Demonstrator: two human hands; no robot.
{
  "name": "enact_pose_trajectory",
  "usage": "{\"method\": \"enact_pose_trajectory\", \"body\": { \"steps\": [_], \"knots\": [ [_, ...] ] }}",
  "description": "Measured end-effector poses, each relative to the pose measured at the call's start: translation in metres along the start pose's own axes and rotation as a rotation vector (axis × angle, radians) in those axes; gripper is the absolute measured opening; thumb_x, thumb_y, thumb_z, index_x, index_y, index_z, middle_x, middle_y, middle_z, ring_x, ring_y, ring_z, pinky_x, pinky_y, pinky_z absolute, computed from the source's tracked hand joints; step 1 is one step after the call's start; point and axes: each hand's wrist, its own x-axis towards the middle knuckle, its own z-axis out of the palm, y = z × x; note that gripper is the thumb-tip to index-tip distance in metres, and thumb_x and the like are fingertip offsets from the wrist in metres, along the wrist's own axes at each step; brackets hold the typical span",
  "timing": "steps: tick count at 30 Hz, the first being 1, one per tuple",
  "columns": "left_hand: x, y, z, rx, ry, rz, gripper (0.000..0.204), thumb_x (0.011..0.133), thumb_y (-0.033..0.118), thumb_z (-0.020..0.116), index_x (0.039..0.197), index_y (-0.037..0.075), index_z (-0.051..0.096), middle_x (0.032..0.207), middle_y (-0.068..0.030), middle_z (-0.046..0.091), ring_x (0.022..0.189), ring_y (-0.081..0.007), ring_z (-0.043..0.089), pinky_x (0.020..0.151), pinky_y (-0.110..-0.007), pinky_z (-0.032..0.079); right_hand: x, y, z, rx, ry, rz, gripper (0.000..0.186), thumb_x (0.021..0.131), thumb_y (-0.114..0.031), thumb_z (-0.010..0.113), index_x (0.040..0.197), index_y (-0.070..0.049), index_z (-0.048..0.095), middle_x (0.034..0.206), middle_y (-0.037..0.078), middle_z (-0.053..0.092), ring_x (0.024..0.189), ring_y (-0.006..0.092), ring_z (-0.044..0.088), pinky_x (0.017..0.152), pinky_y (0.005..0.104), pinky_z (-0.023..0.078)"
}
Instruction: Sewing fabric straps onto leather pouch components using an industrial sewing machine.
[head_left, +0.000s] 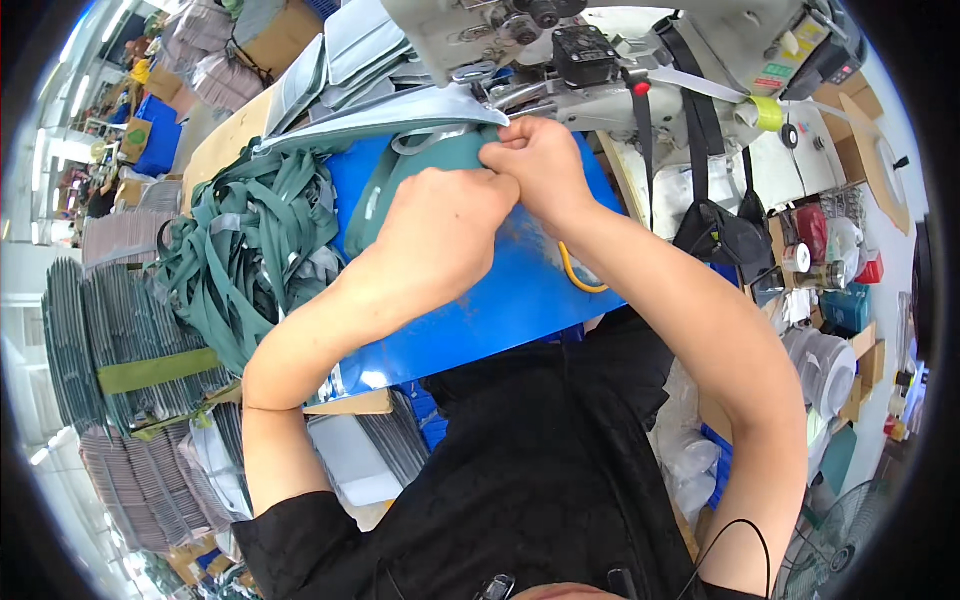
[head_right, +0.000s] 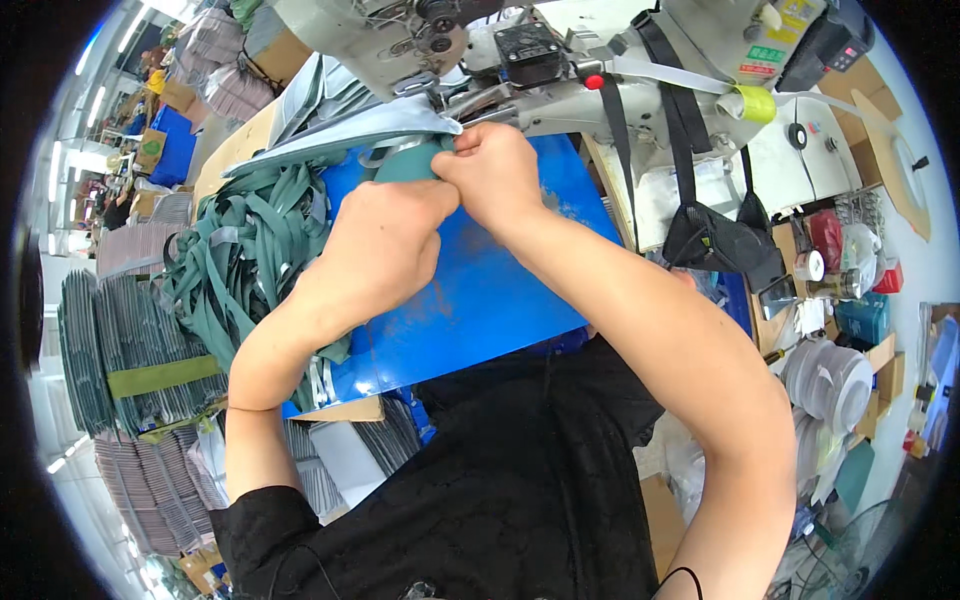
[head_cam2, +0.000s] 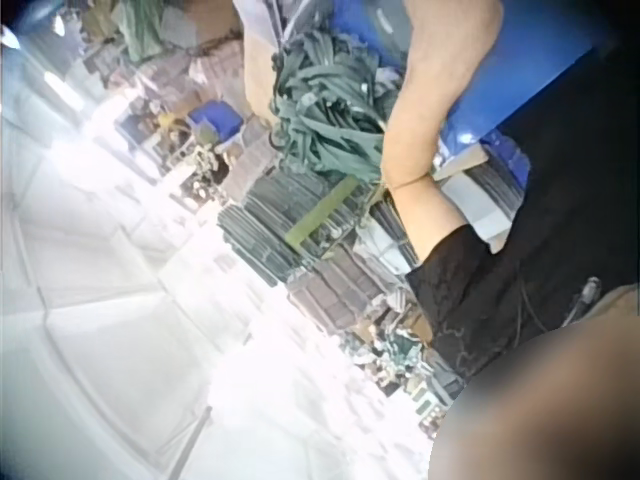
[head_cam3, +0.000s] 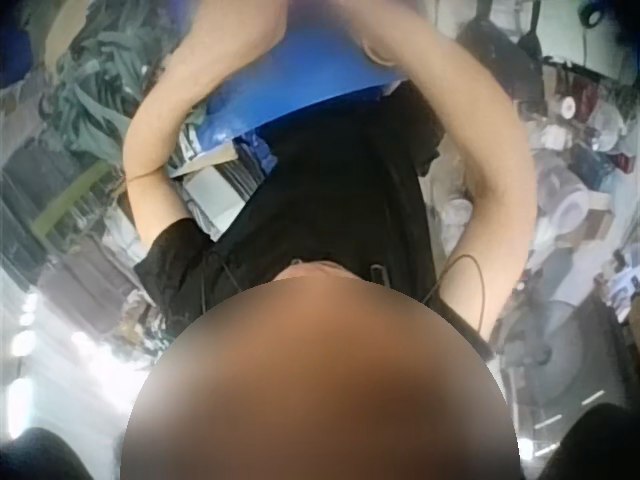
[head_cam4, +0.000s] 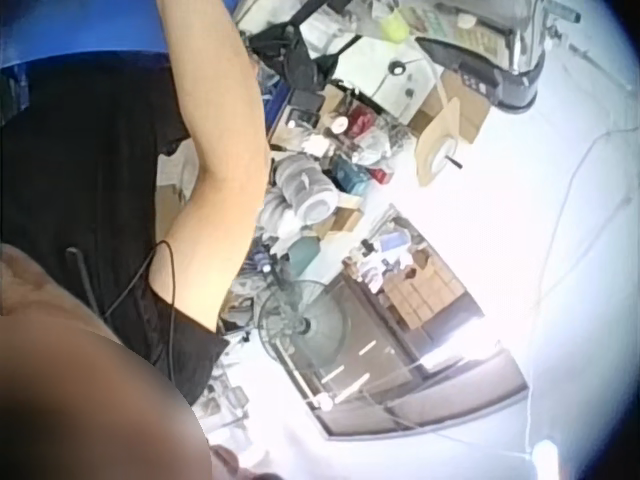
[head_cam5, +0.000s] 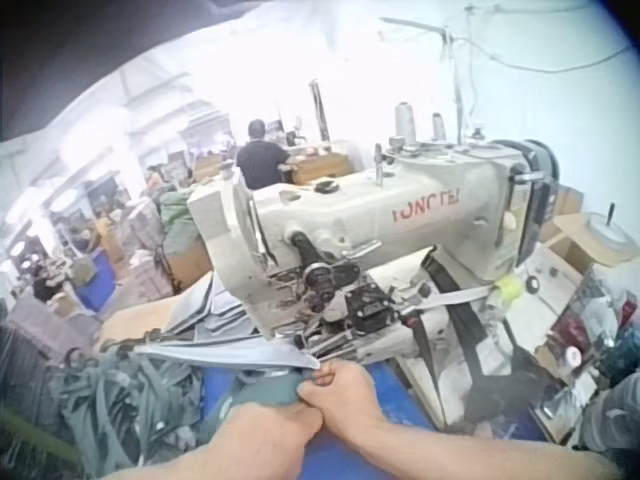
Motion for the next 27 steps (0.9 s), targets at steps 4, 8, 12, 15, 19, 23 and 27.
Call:
{"method": "enact_pose_trajectory", "body": {
  "steps": [4, 8, 12, 15, 19, 23, 27],
  "knots": [
    [-0.003, 0.005, 0.009, -0.149, 0.15, -0.029, 0.014, 0.075, 0.0, 0.067, 0.087, 0.001, 0.059, 0.082, -0.0154, 0.069, 0.075, -0.0384, 0.069, 0.063, -0.046, 0.053, 0.002, -0.003, -0.009, -0.055, -0.121, -0.006, 0.027, 0.077, -0.012, 0.08, 0.098, 0.003, 0.075, 0.083, 0.011, 0.075, 0.076, 0.0195, 0.074, 0.067, 0.0331, 0.057],
    [-0.019, -0.012, 0.008, -0.099, 0.548, 0.102, 0.028, 0.073, 0.007, 0.083, 0.096, 0.005, 0.068, 0.115, -0.0112, 0.075, 0.095, -0.0298, 0.07, 0.082, -0.042, 0.054, -0.007, -0.008, -0.016, 0.333, -0.249, 0.178, 0.019, 0.088, -0.003, 0.074, 0.107, 0.003, 0.072, 0.084, 0.005, 0.071, 0.065, 0.0091, 0.063, 0.052, 0.0241, 0.048],
    [-0.018, -0.062, -0.014, 0.547, 0.297, -0.019, 0.065, 0.08, 0.011, 0.078, 0.141, 0.024, 0.061, 0.107, -0.0047, 0.063, 0.089, -0.026, 0.066, 0.077, -0.042, 0.053, -0.011, -0.009, -0.016, 0.469, -0.252, 0.215, 0.024, 0.089, -0.002, 0.072, 0.112, 0.004, 0.073, 0.084, 0.004, 0.072, 0.06, 0.0076, 0.059, 0.05, 0.0232, 0.046],
    [-0.003, -0.093, -0.037, 0.629, -0.036, 0.169, 0.071, 0.09, 0.008, 0.06, 0.155, 0.034, 0.048, 0.093, -0.0055, 0.056, 0.074, -0.0216, 0.067, 0.062, -0.037, 0.055, -0.013, -0.005, -0.014, 0.531, -0.246, 0.236, 0.026, 0.089, -0.003, 0.072, 0.114, 0.004, 0.073, 0.083, 0.003, 0.07, 0.061, 0.0077, 0.06, 0.05, 0.0226, 0.046],
    [0.017, -0.102, -0.068, 0.698, -0.133, 0.349, 0.071, 0.09, 0.01, 0.058, 0.156, 0.032, 0.048, 0.095, -0.0063, 0.058, 0.07, -0.0223, 0.069, 0.062, -0.036, 0.056, -0.015, 0.001, -0.014, 0.55, -0.218, 0.214, 0.032, 0.09, -0.003, 0.071, 0.12, 0.005, 0.072, 0.084, 0.003, 0.069, 0.062, 0.0072, 0.06, 0.051, 0.0219, 0.045],
    [0.026, -0.089, -0.084, 0.82, -0.227, 0.433, 0.064, 0.088, 0.011, 0.06, 0.15, 0.024, 0.055, 0.094, -0.0062, 0.058, 0.07, -0.0218, 0.069, 0.062, -0.035, 0.056, -0.015, 0.003, -0.013, 0.582, -0.256, 0.225, 0.028, 0.092, -0.008, 0.074, 0.119, 0.001, 0.072, 0.085, 0.001, 0.068, 0.065, 0.0057, 0.058, 0.052, 0.0219, 0.044],
    [0.026, -0.074, -0.083, 0.749, -0.208, 0.409, 0.053, 0.087, 0.013, 0.063, 0.141, 0.019, 0.065, 0.092, -0.008, 0.059, 0.069, -0.0235, 0.07, 0.061, -0.035, 0.056, -0.01, 0.008, -0.011, 0.636, -0.246, 0.218, 0.032, 0.092, -0.007, 0.074, 0.121, 0.007, 0.071, 0.084, 0.002, 0.069, 0.061, 0.0068, 0.059, 0.051, 0.022, 0.046]
  ]
}}
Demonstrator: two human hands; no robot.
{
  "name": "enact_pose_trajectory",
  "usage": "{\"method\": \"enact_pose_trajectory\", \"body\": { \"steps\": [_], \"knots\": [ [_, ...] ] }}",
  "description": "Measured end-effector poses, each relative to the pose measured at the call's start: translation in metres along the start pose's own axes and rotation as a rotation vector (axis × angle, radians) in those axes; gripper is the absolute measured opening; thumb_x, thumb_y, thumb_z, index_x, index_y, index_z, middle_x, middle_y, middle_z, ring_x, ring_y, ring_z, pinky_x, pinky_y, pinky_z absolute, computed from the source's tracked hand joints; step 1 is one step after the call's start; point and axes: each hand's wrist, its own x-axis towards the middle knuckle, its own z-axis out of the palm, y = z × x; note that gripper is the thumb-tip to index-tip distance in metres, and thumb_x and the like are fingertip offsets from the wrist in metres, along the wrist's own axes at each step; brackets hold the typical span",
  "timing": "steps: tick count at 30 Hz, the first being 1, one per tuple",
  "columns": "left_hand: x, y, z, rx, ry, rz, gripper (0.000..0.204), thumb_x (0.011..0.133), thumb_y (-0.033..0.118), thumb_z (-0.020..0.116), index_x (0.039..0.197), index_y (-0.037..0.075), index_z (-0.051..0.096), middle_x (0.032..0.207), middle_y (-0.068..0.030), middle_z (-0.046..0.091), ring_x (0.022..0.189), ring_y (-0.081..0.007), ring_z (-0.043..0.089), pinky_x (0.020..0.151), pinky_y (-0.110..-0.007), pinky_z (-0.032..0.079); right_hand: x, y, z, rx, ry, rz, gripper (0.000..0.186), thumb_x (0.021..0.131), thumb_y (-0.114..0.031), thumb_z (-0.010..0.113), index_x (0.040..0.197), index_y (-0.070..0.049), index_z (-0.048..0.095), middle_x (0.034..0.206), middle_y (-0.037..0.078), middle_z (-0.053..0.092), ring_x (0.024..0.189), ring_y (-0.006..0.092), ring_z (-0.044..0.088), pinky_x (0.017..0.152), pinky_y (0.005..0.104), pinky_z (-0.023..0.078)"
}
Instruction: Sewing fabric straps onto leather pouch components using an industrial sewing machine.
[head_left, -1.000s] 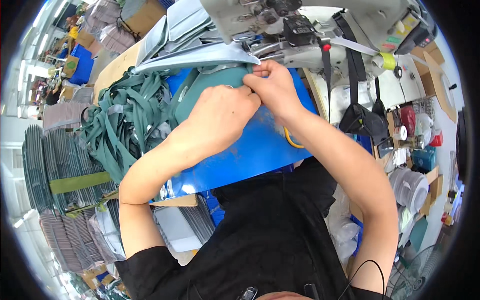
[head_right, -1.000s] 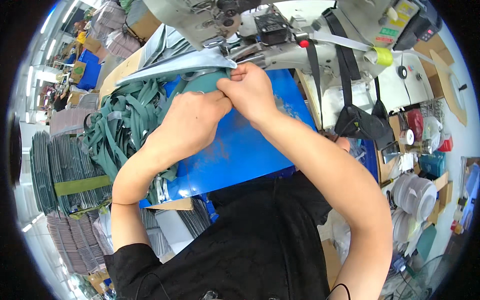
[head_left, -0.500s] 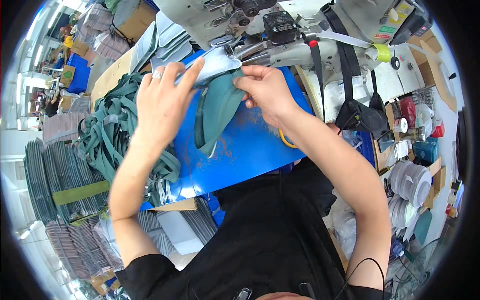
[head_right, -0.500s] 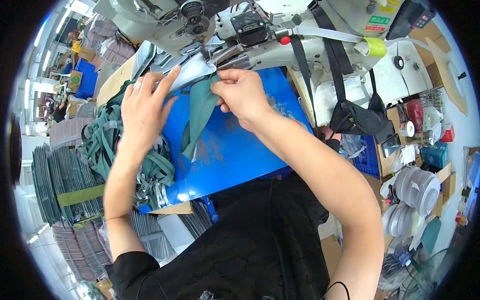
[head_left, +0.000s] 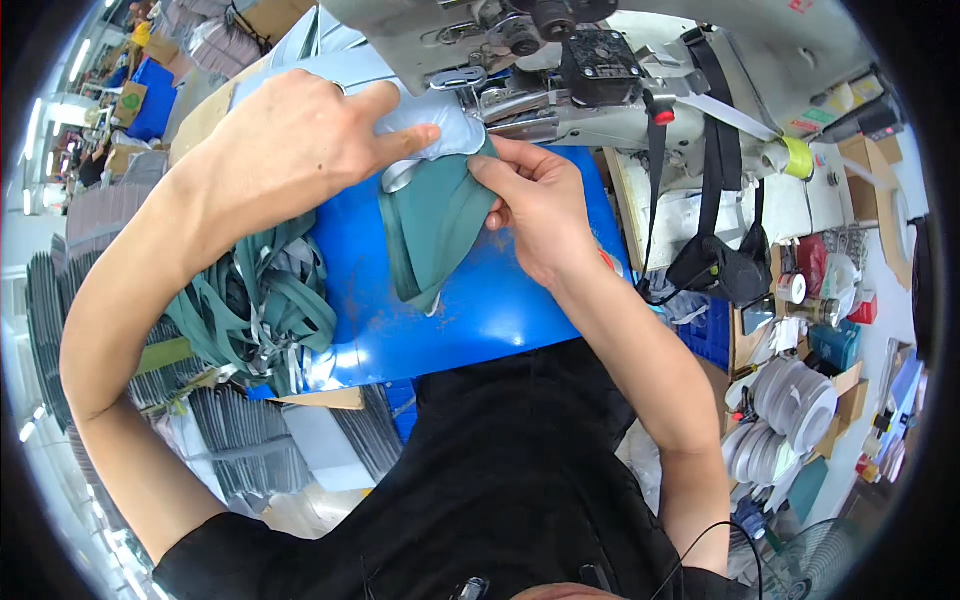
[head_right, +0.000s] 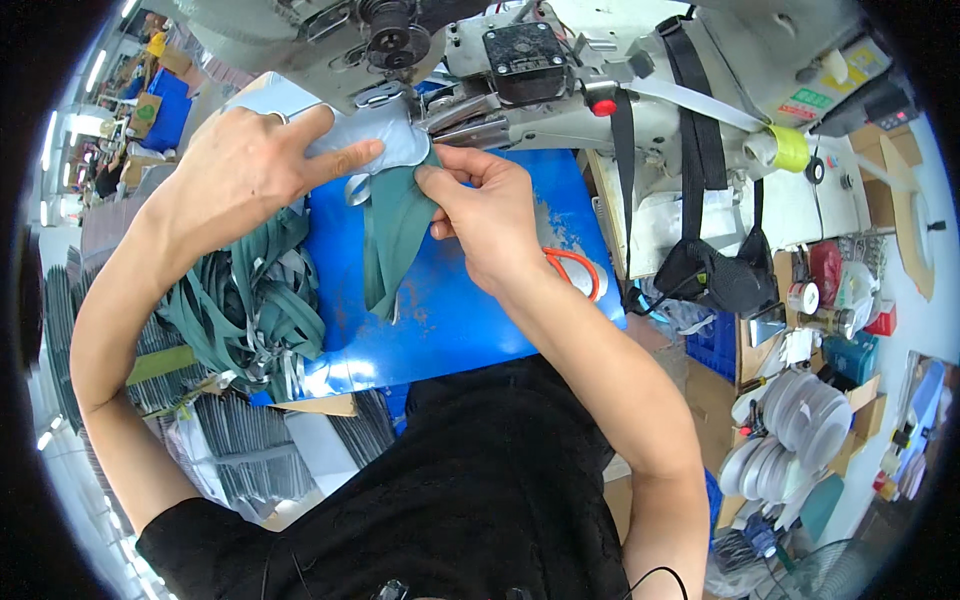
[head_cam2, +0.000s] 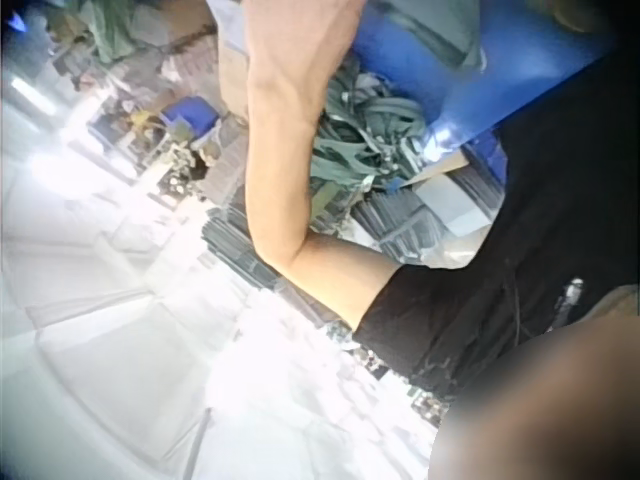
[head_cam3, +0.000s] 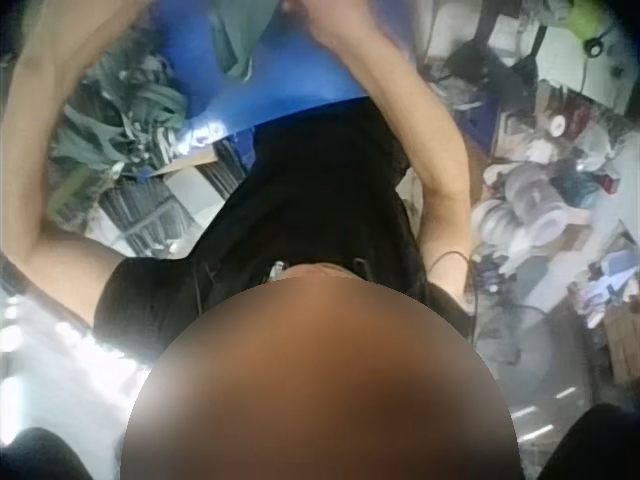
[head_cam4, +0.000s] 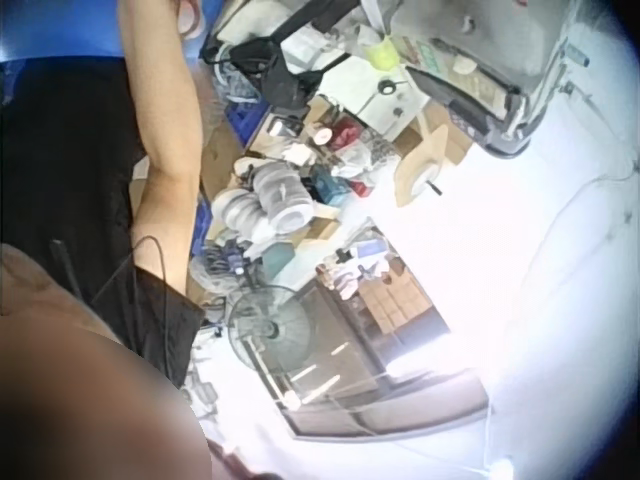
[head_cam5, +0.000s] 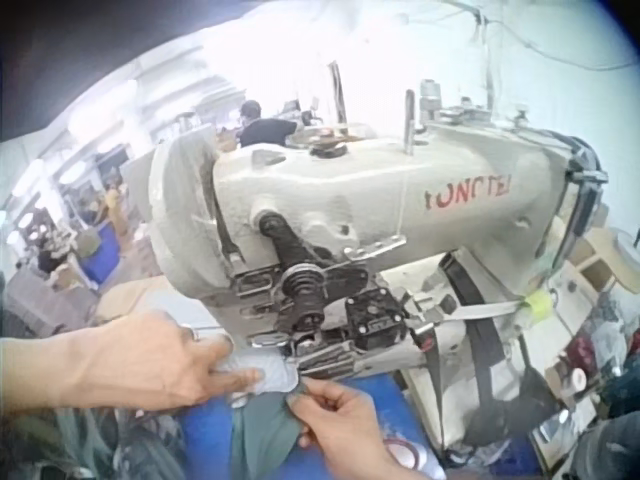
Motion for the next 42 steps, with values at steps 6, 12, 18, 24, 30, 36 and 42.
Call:
{"method": "enact_pose_trajectory", "body": {
  "steps": [6, 12, 18, 24, 30, 36, 42],
  "knots": [
    [0.008, 0.034, -0.007, -0.061, -0.046, -0.191, 0.057, 0.083, 0.011, 0.065, 0.14, 0.018, 0.065, 0.094, -0.0084, 0.057, 0.063, -0.0225, 0.066, 0.06, -0.036, 0.054, 0.006, 0.011, 0.0, 0.077, -0.015, -0.052, 0.03, 0.093, -0.009, 0.076, 0.12, 0.005, 0.072, 0.085, 0.001, 0.07, 0.062, 0.0051, 0.06, 0.052, 0.0212, 0.046],
    [0.026, 0.072, -0.011, -0.304, -0.01, -0.346, 0.054, 0.083, 0.007, 0.062, 0.136, -0.002, 0.062, 0.093, -0.0163, 0.062, 0.069, -0.0334, 0.069, 0.06, -0.041, 0.054, -0.005, 0.024, -0.001, 0.047, 0.012, -0.206, 0.033, 0.095, -0.006, 0.074, 0.127, 0.003, 0.071, 0.089, 0.0, 0.07, 0.064, 0.0014, 0.058, 0.053, 0.0182, 0.043],
    [0.034, 0.091, -0.003, -0.399, 0.087, -0.499, 0.033, 0.088, 0.005, 0.066, 0.116, -0.013, 0.064, 0.09, -0.018, 0.068, 0.075, -0.03, 0.073, 0.061, -0.037, 0.058, -0.019, 0.034, -0.017, -0.137, -0.014, -0.292, 0.034, 0.095, -0.003, 0.072, 0.129, -0.001, 0.072, 0.094, -0.002, 0.064, 0.059, -0.0034, 0.042, 0.052, 0.0179, 0.032],
    [0.053, 0.106, -0.002, -0.499, 0.095, -0.609, 0.053, 0.08, 0.002, 0.064, 0.131, -0.011, 0.057, 0.091, -0.0196, 0.067, 0.073, -0.0371, 0.071, 0.062, -0.045, 0.056, -0.012, 0.039, -0.021, -0.167, -0.018, -0.345, 0.036, 0.093, -0.002, 0.072, 0.129, -0.001, 0.072, 0.1, -0.001, 0.061, 0.061, -0.0032, 0.042, 0.053, 0.0176, 0.033],
    [0.077, 0.104, 0.016, -0.661, 0.139, -0.782, 0.034, 0.082, 0.002, 0.064, 0.114, -0.008, 0.056, 0.093, -0.0237, 0.069, 0.081, -0.0438, 0.071, 0.07, -0.05, 0.056, 0.001, 0.033, -0.015, -0.202, -0.017, -0.398, 0.035, 0.091, -0.002, 0.069, 0.126, 0.0, 0.072, 0.099, 0.003, 0.064, 0.071, 0.0038, 0.053, 0.064, 0.0216, 0.046],
    [0.045, 0.109, 0.016, -0.816, 0.286, -0.699, 0.049, 0.082, 0.009, 0.073, 0.125, -0.005, 0.053, 0.109, -0.0268, 0.066, 0.093, -0.0442, 0.069, 0.075, -0.049, 0.057, -0.041, 0.024, -0.034, -0.638, 0.058, -0.529, 0.043, 0.079, -0.006, 0.073, 0.122, -0.008, 0.076, 0.095, 0.01, 0.064, 0.078, 0.0181, 0.062, 0.072, 0.0318, 0.053],
    [0.039, 0.174, 0.038, -0.673, 0.697, -0.71, 0.031, 0.072, 0.002, 0.082, 0.099, 0.001, 0.066, 0.124, -0.014, 0.069, 0.093, -0.0314, 0.069, 0.074, -0.039, 0.057, -0.069, 0.027, -0.042, -0.631, 0.119, -0.447, 0.03, 0.081, -0.003, 0.075, 0.111, -0.004, 0.079, 0.095, 0.009, 0.063, 0.081, 0.0158, 0.064, 0.067, 0.0312, 0.054]
  ]
}}
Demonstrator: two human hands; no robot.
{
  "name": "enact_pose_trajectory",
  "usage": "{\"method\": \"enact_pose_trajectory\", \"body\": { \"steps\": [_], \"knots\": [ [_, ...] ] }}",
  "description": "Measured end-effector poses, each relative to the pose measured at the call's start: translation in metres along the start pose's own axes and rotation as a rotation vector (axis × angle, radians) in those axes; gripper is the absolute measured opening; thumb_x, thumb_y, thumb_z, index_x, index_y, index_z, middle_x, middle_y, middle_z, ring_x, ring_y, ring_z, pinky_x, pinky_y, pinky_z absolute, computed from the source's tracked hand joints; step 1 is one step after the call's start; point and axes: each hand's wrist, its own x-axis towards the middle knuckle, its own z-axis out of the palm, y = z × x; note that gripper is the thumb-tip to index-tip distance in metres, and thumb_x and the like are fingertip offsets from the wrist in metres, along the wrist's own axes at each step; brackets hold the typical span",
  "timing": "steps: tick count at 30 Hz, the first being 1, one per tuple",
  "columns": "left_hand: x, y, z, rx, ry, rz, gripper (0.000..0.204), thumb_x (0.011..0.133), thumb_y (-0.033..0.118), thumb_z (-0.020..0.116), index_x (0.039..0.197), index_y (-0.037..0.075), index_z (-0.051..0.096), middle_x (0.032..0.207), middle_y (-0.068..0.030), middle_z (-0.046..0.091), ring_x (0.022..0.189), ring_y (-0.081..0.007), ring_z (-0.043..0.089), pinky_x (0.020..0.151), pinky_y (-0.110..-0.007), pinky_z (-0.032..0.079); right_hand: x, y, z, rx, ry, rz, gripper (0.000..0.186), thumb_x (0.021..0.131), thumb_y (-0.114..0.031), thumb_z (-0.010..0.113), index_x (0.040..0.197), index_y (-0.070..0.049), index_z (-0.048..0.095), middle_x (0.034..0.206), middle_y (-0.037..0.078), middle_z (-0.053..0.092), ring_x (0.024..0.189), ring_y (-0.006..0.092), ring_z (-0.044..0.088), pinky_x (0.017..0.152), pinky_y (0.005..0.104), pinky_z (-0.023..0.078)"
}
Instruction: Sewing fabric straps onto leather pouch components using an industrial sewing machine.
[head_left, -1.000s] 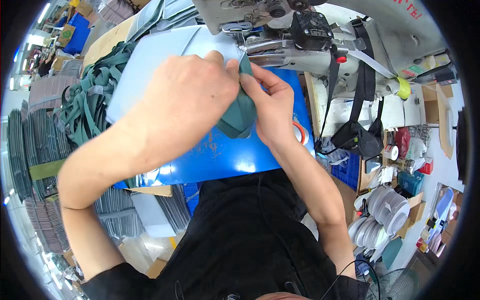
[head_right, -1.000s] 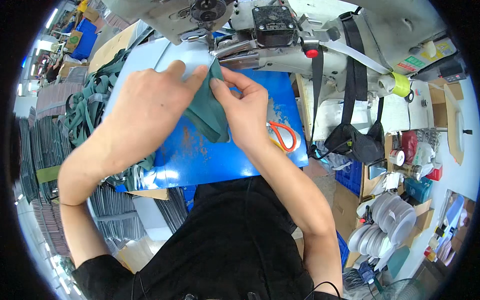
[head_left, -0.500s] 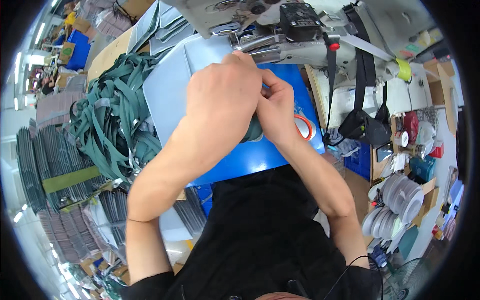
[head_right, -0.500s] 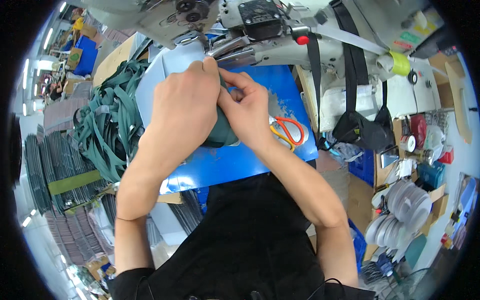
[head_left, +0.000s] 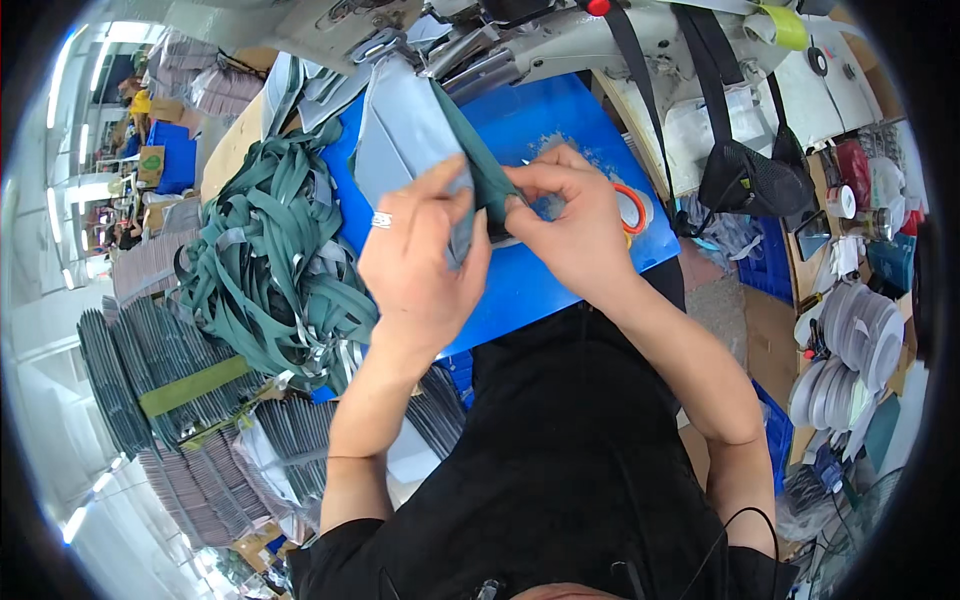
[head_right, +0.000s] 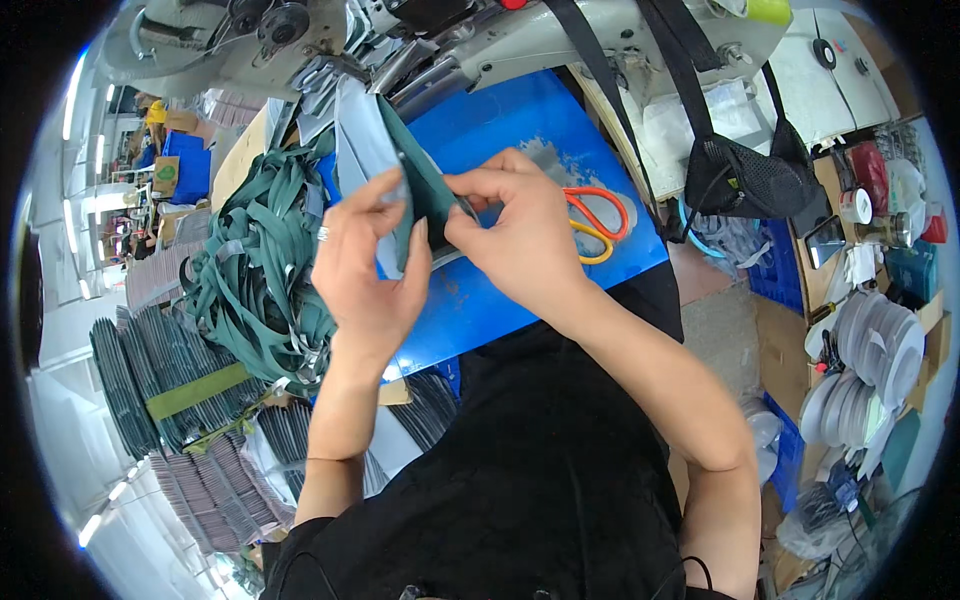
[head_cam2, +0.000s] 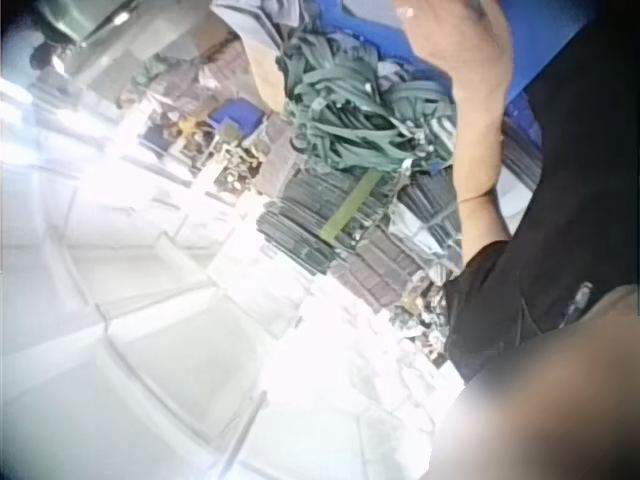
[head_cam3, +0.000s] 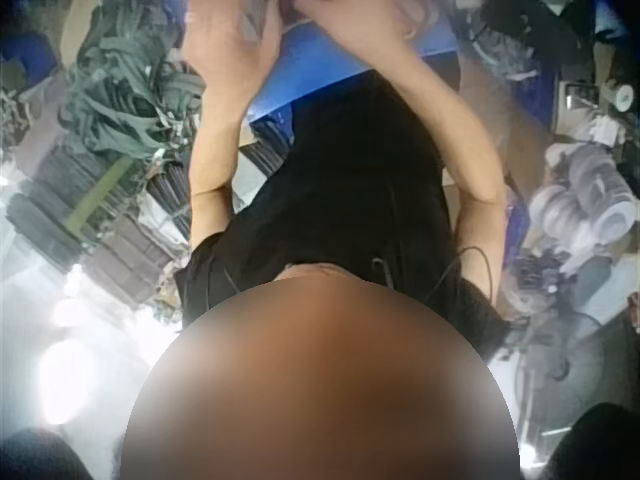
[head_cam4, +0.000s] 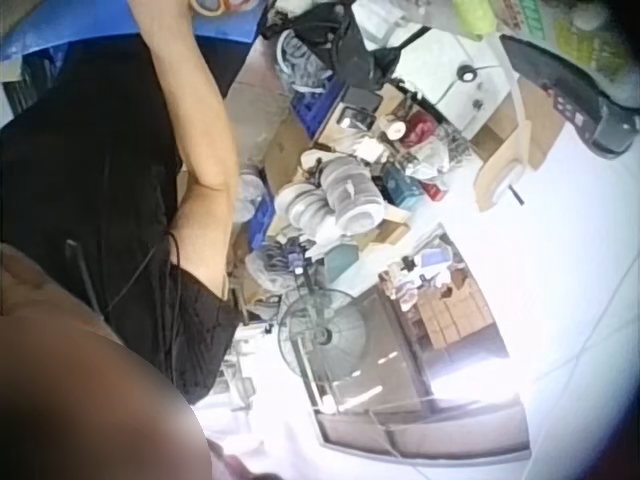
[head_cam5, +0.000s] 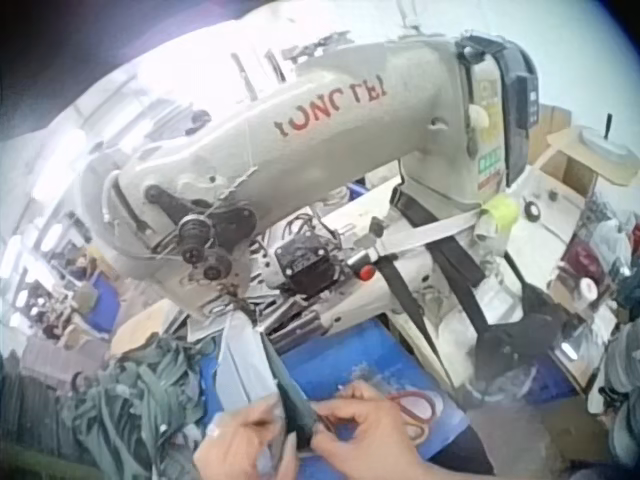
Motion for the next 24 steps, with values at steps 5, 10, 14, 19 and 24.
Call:
{"method": "enact_pose_trajectory", "body": {
  "steps": [5, 10, 14, 19, 24],
  "knots": [
    [-0.004, -0.004, 0.017, -0.082, 0.161, 0.157, 0.029, 0.064, -0.005, 0.081, 0.089, 0.002, 0.068, 0.104, -0.0092, 0.078, 0.085, -0.0265, 0.071, 0.072, -0.034, 0.057, -0.006, -0.01, 0.003, 0.354, -0.05, 0.259, 0.023, 0.086, 0.0, 0.072, 0.108, 0.001, 0.079, 0.094, 0.005, 0.063, 0.079, 0.0104, 0.066, 0.057, 0.0243, 0.057],
    [0.015, -0.018, 0.006, -0.059, 0.078, 0.183, 0.03, 0.062, -0.006, 0.08, 0.089, 0.002, 0.069, 0.104, -0.0088, 0.078, 0.086, -0.0255, 0.072, 0.072, -0.034, 0.058, 0.013, -0.008, 0.016, 0.521, -0.063, 0.34, 0.023, 0.09, -0.001, 0.071, 0.112, 0.004, 0.076, 0.095, 0.005, 0.068, 0.076, 0.0084, 0.067, 0.06, 0.023, 0.059],
    [0.035, -0.041, 0.008, -0.029, 0.094, 0.244, 0.029, 0.062, 0.0, 0.078, 0.089, 0.004, 0.069, 0.103, -0.0036, 0.076, 0.088, -0.0229, 0.07, 0.069, -0.035, 0.056, 0.036, -0.009, 0.027, 0.621, -0.069, 0.319, 0.023, 0.092, -0.002, 0.07, 0.113, 0.004, 0.075, 0.094, 0.004, 0.072, 0.078, 0.008, 0.068, 0.062, 0.0229, 0.059],
    [0.061, -0.065, 0.007, 0.006, 0.047, 0.275, 0.025, 0.066, 0.001, 0.077, 0.089, 0.005, 0.069, 0.1, -0.0047, 0.075, 0.088, -0.0249, 0.07, 0.07, -0.036, 0.056, 0.063, -0.012, 0.042, 0.75, -0.021, 0.338, 0.019, 0.093, -0.005, 0.071, 0.109, 0.004, 0.076, 0.088, 0.004, 0.073, 0.075, 0.0065, 0.067, 0.062, 0.0221, 0.056],
    [0.052, -0.066, 0.017, -0.036, 0.212, 0.241, 0.026, 0.07, -0.006, 0.078, 0.093, 0.005, 0.071, 0.1, -0.0093, 0.075, 0.089, -0.031, 0.071, 0.075, -0.038, 0.056, 0.081, -0.011, 0.057, 0.683, 0.133, 0.275, 0.015, 0.087, -0.005, 0.077, 0.1, 0.004, 0.078, 0.081, 0.002, 0.073, 0.071, 0.0053, 0.062, 0.059, 0.0218, 0.048]
  ]
}}
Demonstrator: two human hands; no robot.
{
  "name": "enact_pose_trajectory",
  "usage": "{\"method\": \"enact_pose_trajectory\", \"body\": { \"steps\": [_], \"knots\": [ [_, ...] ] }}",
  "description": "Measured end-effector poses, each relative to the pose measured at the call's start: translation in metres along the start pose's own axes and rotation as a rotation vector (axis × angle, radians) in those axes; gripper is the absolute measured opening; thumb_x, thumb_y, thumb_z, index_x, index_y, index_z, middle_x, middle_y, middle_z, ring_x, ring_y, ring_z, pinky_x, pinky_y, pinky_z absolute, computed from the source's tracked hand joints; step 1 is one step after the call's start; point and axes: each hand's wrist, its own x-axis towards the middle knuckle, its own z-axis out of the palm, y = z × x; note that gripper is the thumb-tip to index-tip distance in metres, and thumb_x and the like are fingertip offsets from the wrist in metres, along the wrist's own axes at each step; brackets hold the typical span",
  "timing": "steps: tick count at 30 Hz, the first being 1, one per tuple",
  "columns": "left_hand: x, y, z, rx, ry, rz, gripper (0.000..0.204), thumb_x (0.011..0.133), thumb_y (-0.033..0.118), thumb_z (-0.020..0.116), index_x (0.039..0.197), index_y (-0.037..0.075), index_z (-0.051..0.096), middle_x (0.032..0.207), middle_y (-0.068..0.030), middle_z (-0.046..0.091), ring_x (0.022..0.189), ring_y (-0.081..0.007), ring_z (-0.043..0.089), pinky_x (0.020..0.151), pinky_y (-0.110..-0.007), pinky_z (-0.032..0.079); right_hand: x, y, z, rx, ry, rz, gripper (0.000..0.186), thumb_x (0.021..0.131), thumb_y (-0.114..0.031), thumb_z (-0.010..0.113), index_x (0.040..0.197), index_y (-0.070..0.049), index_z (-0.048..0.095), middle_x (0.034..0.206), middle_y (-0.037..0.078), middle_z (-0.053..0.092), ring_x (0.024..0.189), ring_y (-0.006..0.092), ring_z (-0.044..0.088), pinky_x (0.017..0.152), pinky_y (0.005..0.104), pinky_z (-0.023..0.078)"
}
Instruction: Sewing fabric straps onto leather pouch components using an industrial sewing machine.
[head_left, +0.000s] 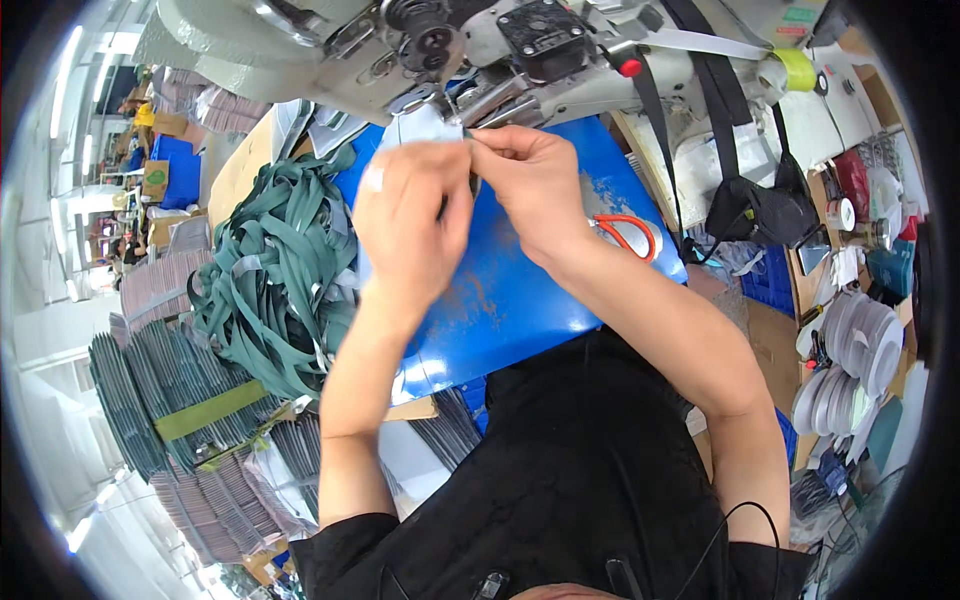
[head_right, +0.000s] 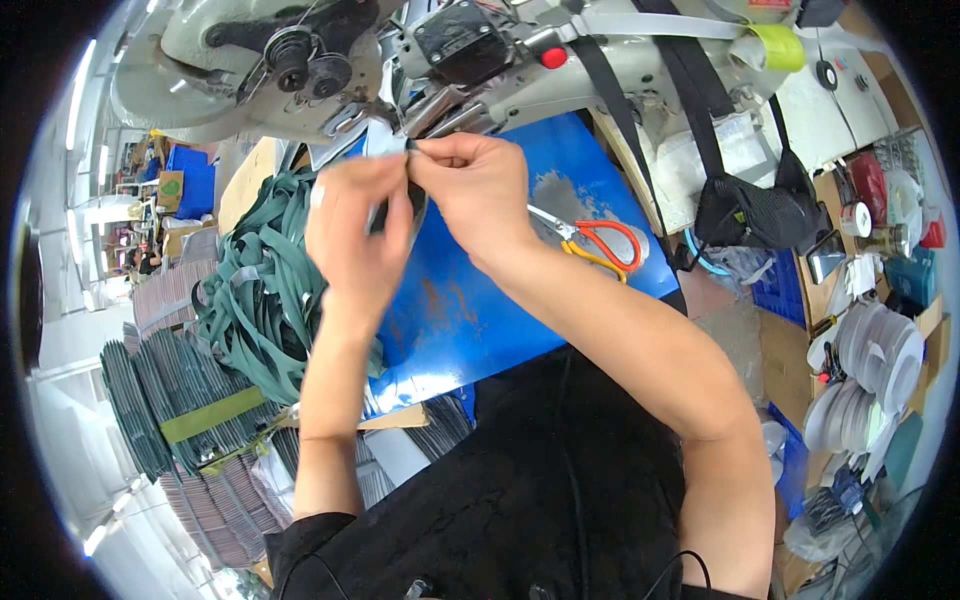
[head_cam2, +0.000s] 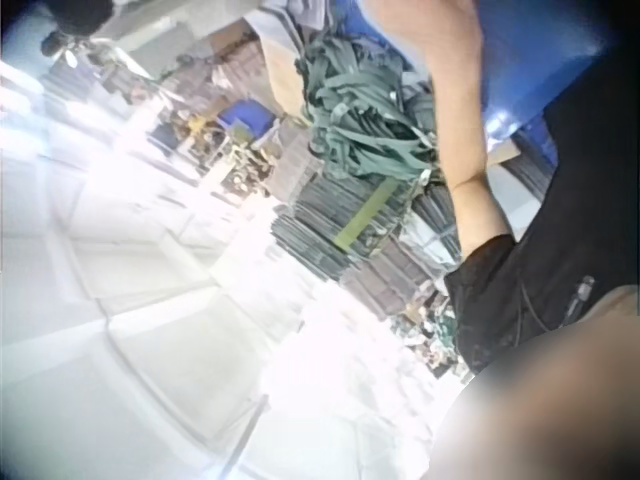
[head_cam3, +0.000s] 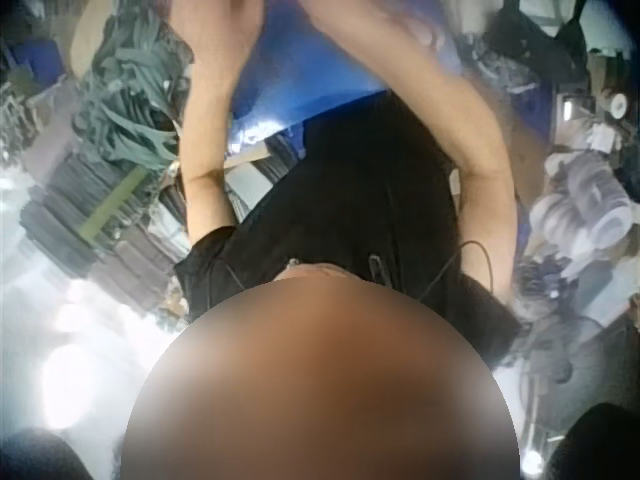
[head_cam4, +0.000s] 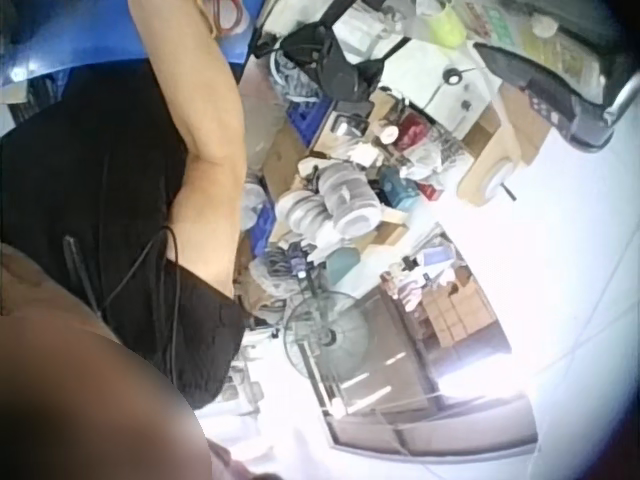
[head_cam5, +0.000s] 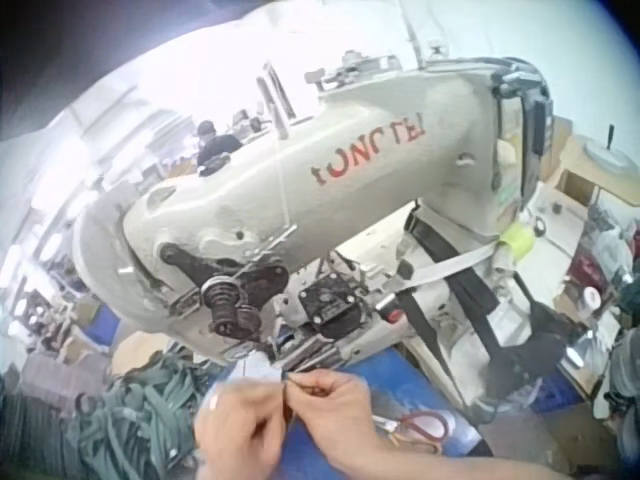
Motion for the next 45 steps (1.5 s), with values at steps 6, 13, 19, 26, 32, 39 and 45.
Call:
{"method": "enact_pose_trajectory", "body": {
  "steps": [6, 13, 19, 26, 32, 39, 45],
  "knots": [
    [-0.088, 0.053, 0.027, -0.112, -0.04, -0.337, 0.067, 0.082, -0.005, 0.076, 0.144, -0.004, 0.051, 0.152, -0.0272, 0.049, 0.141, -0.0423, 0.05, 0.118, -0.047, 0.039, 0.0, 0.0, 0.004, -0.057, 0.034, 0.023, 0.02, 0.09, -0.008, 0.079, 0.104, 0.007, 0.075, 0.086, 0.008, 0.075, 0.068, 0.0093, 0.068, 0.055, 0.0216, 0.048],
    [-0.088, -0.009, 0.016, -0.324, -0.214, -0.62, 0.062, 0.081, 0.003, 0.083, 0.139, 0.005, 0.062, 0.092, -0.0116, 0.072, 0.079, -0.0231, 0.069, 0.074, -0.032, 0.054, 0.0, -0.009, 0.007, -0.224, 0.044, -0.018, 0.023, 0.089, -0.012, 0.08, 0.101, 0.006, 0.075, 0.085, 0.01, 0.076, 0.064, 0.0123, 0.072, 0.052, 0.0241, 0.052],
    [-0.041, 0.027, -0.046, 0.165, -0.522, -0.134, 0.048, 0.077, -0.001, 0.069, 0.123, 0.009, 0.069, 0.085, -0.0105, 0.059, 0.071, -0.0306, 0.067, 0.064, -0.043, 0.055, -0.001, -0.001, 0.006, -0.536, 0.123, -0.111, 0.03, 0.073, -0.021, 0.081, 0.095, 0.0, 0.077, 0.09, 0.014, 0.079, 0.084, 0.0246, 0.076, 0.079, 0.0354, 0.059],
    [0.0, 0.059, -0.047, 0.066, -0.655, -0.083, 0.028, 0.08, 0.005, 0.071, 0.108, 0.008, 0.069, 0.087, -0.0098, 0.061, 0.072, -0.0284, 0.068, 0.064, -0.041, 0.056, -0.002, -0.016, -0.005, -0.702, -0.049, -0.049, 0.023, 0.08, -0.005, 0.074, 0.102, 0.001, 0.07, 0.092, 0.005, 0.074, 0.077, 0.0149, 0.069, 0.068, 0.0307, 0.057],
    [0.018, 0.019, -0.077, 0.278, -0.382, -0.114, 0.06, 0.082, 0.025, 0.08, 0.138, 0.016, 0.062, 0.108, -0.0103, 0.063, 0.093, -0.0323, 0.068, 0.077, -0.042, 0.056, -0.009, -0.025, -0.012, -0.288, -0.213, 0.201, 0.035, 0.085, -0.003, 0.072, 0.12, -0.001, 0.072, 0.093, 0.002, 0.074, 0.068, 0.0067, 0.061, 0.057, 0.0266, 0.051],
    [-0.006, -0.017, -0.068, 0.24, -0.794, -0.15, 0.088, 0.085, 0.025, 0.079, 0.162, 0.023, 0.037, 0.109, -0.0122, 0.065, 0.095, -0.0334, 0.069, 0.078, -0.045, 0.056, -0.005, 0.002, -0.003, -0.41, -0.058, -0.04, 0.025, 0.082, -0.006, 0.075, 0.107, -0.001, 0.072, 0.088, 0.003, 0.072, 0.07, 0.0085, 0.063, 0.059, 0.0256, 0.051],
    [0.001, -0.003, -0.067, 0.167, -0.782, -0.265, 0.086, 0.083, 0.004, 0.06, 0.162, 0.025, 0.035, 0.089, -0.0154, 0.063, 0.075, -0.0382, 0.066, 0.071, -0.048, 0.056, 0.002, 0.014, -0.001, -0.437, 0.03, -0.096, 0.022, 0.077, -0.007, 0.077, 0.097, 0.001, 0.072, 0.087, 0.008, 0.074, 0.075, 0.0151, 0.069, 0.067, 0.0298, 0.055]
  ]
}}
